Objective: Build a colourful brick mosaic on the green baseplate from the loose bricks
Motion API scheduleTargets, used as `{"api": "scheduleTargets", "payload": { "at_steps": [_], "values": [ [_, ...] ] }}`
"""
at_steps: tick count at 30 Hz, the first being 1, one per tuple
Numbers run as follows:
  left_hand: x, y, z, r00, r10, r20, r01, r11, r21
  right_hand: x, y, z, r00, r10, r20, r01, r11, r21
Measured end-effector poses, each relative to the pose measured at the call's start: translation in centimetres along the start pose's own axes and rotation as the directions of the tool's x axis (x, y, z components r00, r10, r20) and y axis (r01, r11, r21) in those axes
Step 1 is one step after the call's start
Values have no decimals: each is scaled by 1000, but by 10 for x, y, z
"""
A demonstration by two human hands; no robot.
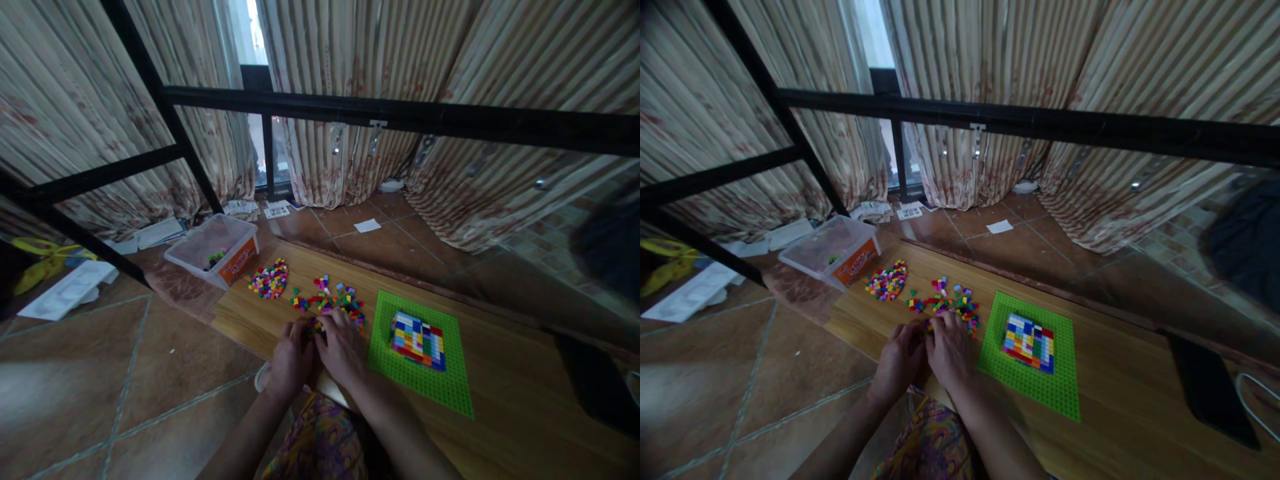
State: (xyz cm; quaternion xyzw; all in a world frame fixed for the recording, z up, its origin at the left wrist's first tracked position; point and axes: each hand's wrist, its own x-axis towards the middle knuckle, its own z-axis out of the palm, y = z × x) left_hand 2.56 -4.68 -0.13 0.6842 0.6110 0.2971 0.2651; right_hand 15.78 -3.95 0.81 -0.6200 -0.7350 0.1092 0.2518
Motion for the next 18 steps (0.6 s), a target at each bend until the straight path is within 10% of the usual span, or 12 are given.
{"api": "scheduleTargets", "payload": {
  "at_steps": [10, 18],
  "values": [
    [4, -1, 5, 1000, -11, 19, 11, 1000, 27, 3, 40, -9, 998, 18, -62, -20, 999, -34],
    [5, 5, 3, 998, 10, 55, -9, 1000, -26, 61, 44, -6, 996, 13, -88, -17, 999, -48]
  ]
}}
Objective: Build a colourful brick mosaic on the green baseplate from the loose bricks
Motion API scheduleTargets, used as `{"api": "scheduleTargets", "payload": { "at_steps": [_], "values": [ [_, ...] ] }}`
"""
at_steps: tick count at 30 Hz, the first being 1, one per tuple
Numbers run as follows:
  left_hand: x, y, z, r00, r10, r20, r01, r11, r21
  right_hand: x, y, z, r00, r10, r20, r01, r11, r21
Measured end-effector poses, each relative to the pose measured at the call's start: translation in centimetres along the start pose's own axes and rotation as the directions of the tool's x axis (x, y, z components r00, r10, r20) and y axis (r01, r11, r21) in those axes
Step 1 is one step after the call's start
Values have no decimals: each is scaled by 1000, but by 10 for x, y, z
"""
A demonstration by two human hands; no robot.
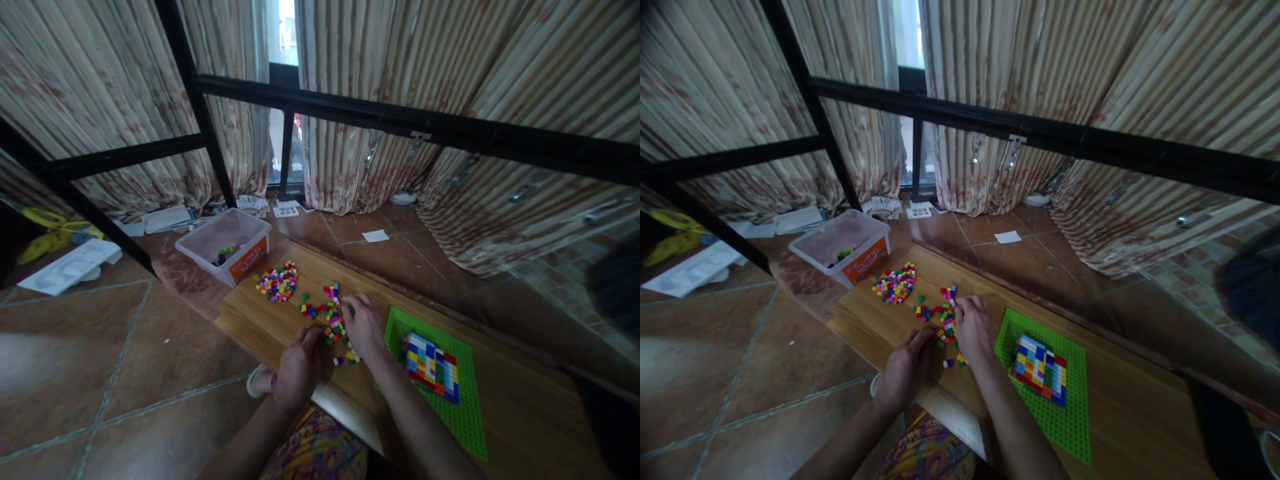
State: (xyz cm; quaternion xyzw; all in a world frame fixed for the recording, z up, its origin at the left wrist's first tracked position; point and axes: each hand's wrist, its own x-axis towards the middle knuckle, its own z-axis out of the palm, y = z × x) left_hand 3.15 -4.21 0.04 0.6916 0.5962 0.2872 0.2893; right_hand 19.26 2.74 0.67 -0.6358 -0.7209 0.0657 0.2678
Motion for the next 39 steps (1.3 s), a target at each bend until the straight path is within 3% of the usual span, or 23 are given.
{"api": "scheduleTargets", "payload": {
  "at_steps": [5, 10, 18, 23, 27, 33, 39],
  "values": [
    [0, -2, -4, 998, 39, -40, -44, 992, -116, 39, 1, 16, 994, -42, 103, 48, 997, -55],
    [1, -4, -7, 998, 52, -27, -56, 986, -157, 53, 5, 25, 964, -134, 231, 151, 987, -58],
    [0, -7, -6, 998, 57, -13, -58, 985, -163, 23, 8, 6, 933, -225, 280, 195, 972, 131],
    [0, -8, -6, 998, 55, -5, -55, 988, -147, 4, 10, -19, 927, -160, 338, 87, 971, 222],
    [0, -8, -5, 998, 65, -16, -67, 988, -142, 5, 8, -26, 949, -101, 300, 36, 976, 215],
    [-1, -9, -6, 998, 61, -18, -63, 985, -163, 22, -17, -6, 966, -127, 223, 87, 980, 181],
    [-2, -7, -9, 996, 89, -10, -89, 978, -188, 39, -53, 21, 960, -132, 249, 137, 991, -1]
  ]
}}
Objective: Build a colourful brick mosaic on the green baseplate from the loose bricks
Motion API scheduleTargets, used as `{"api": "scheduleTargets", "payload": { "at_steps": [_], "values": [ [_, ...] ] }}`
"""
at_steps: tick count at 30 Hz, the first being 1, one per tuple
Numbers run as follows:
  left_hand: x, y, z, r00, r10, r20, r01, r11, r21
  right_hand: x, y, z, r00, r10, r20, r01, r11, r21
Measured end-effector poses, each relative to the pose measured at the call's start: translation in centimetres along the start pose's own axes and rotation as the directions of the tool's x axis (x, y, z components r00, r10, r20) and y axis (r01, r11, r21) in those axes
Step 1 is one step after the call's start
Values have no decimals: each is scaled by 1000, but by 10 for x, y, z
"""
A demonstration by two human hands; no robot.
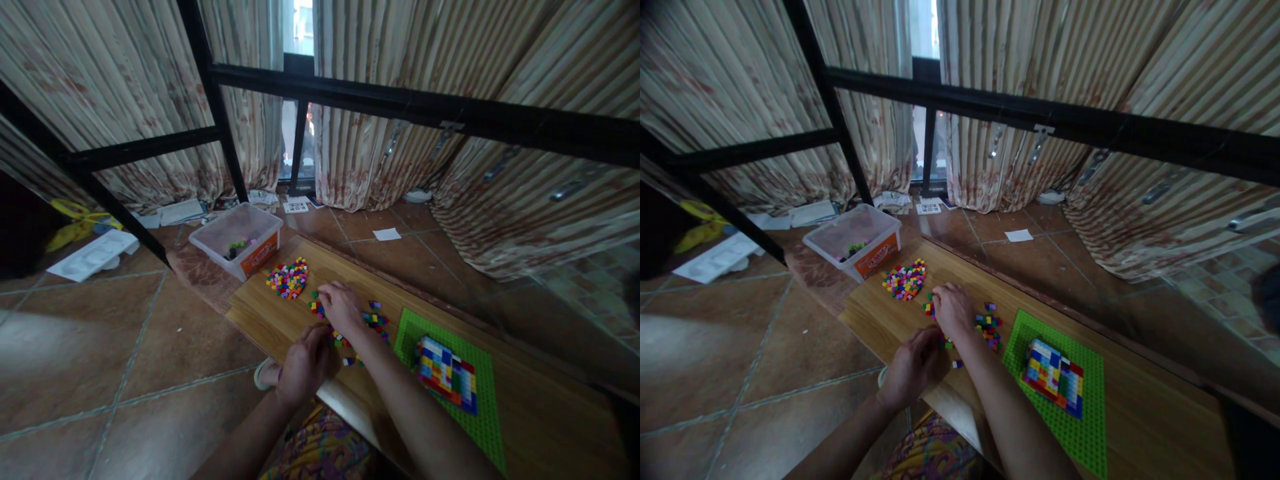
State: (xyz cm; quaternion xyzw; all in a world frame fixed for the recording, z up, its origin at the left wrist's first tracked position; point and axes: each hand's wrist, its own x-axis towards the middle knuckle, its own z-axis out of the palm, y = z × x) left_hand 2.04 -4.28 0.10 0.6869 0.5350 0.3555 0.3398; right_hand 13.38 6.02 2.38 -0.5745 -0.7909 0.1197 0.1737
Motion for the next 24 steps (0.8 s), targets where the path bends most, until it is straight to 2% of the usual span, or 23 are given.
{"api": "scheduleTargets", "payload": {
  "at_steps": [7, 13, 15, 18, 22, 24],
  "values": [
    [0, -2, 1, 1000, -28, 8, 27, 1000, 9, 11, -19, 17, 999, 34, 4, -33, 979, -201],
    [2, -7, 2, 1000, -2, -7, 2, 999, 41, 12, -25, 15, 999, 41, -14, -43, 987, -157],
    [2, -8, 1, 1000, 4, -17, -3, 998, 65, 6, -29, 7, 998, 25, -66, -31, 996, -85],
    [4, -9, 0, 1000, 12, -19, -11, 996, 87, -16, -37, -7, 988, 27, -152, -8, 992, 122],
    [5, -8, -3, 999, 38, -2, -37, 990, 134, -75, -43, -19, 975, 80, -206, 20, 898, 440],
    [5, -7, -3, 999, 52, -18, -48, 986, 159, -110, -39, -21, 976, 141, -165, -29, 837, 547]
  ]
}}
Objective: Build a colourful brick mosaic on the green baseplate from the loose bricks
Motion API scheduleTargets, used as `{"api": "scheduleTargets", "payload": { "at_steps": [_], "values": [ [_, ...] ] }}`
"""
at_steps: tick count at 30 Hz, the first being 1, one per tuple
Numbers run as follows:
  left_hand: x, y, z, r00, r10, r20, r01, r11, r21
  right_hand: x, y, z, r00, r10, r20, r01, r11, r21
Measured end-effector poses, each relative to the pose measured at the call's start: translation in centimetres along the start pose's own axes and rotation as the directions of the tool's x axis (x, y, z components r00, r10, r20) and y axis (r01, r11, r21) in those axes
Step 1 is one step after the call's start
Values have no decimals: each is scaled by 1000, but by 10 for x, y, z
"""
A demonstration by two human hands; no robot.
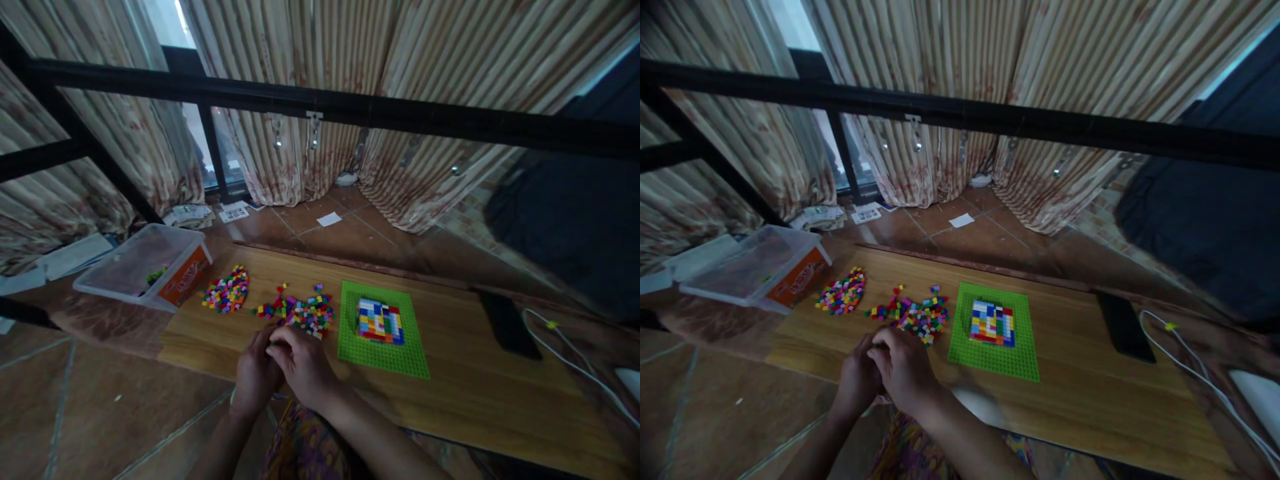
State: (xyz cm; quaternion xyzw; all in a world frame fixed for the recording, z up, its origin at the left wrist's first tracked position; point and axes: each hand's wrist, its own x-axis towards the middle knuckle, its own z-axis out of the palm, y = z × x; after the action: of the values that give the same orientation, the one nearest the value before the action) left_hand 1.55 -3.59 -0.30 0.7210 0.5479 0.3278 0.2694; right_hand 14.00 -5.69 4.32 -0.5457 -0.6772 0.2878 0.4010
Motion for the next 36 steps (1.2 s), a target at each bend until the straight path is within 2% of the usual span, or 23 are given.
{"api": "scheduleTargets", "payload": {
  "at_steps": [3, 6, 9, 12, 14, 16, 19, 23, 26, 30, 36],
  "values": [
    [0, 0, 2, 1000, 11, -25, -10, 1000, 22, -45, 17, -24, 985, 173, -23, -170, 982, 82],
    [1, -1, 4, 1000, -3, -30, 4, 999, 52, -81, 41, -52, 951, 291, -105, -285, 956, 69],
    [1, -3, 5, 999, -7, -36, 9, 998, 63, -106, 63, -79, 911, 348, -221, -348, 937, 40],
    [0, -5, 4, 998, 1, -61, 3, 998, 57, -116, 77, -98, 876, 341, -340, -368, 930, -14],
    [-3, -3, 3, 996, 5, -93, -2, 999, 40, -114, 80, -106, 874, 296, -384, -346, 936, -64],
    [-6, 4, 5, 991, 32, -127, -29, 999, 22, -105, 80, -112, 896, 218, -388, -286, 950, -126],
    [-10, 26, 15, 987, 116, -115, -118, 993, -11, -86, 82, -115, 924, 97, -371, -195, 952, -237],
    [-11, 67, 44, 975, 211, 68, -201, 971, -130, -68, 89, -113, 932, -8, -364, -140, 916, -377],
    [-9, 87, 67, 961, 217, 173, -185, 965, -186, -62, 94, -111, 942, -56, -331, -94, 902, -422],
    [-7, 97, 85, 950, 193, 245, -146, 970, -196, -59, 98, -109, 934, -90, -345, -77, 894, -441],
    [-9, 99, 96, 944, 175, 278, -118, 971, -209, -61, 98, -106, 922, -109, -371, -79, 887, -455]
  ]
}}
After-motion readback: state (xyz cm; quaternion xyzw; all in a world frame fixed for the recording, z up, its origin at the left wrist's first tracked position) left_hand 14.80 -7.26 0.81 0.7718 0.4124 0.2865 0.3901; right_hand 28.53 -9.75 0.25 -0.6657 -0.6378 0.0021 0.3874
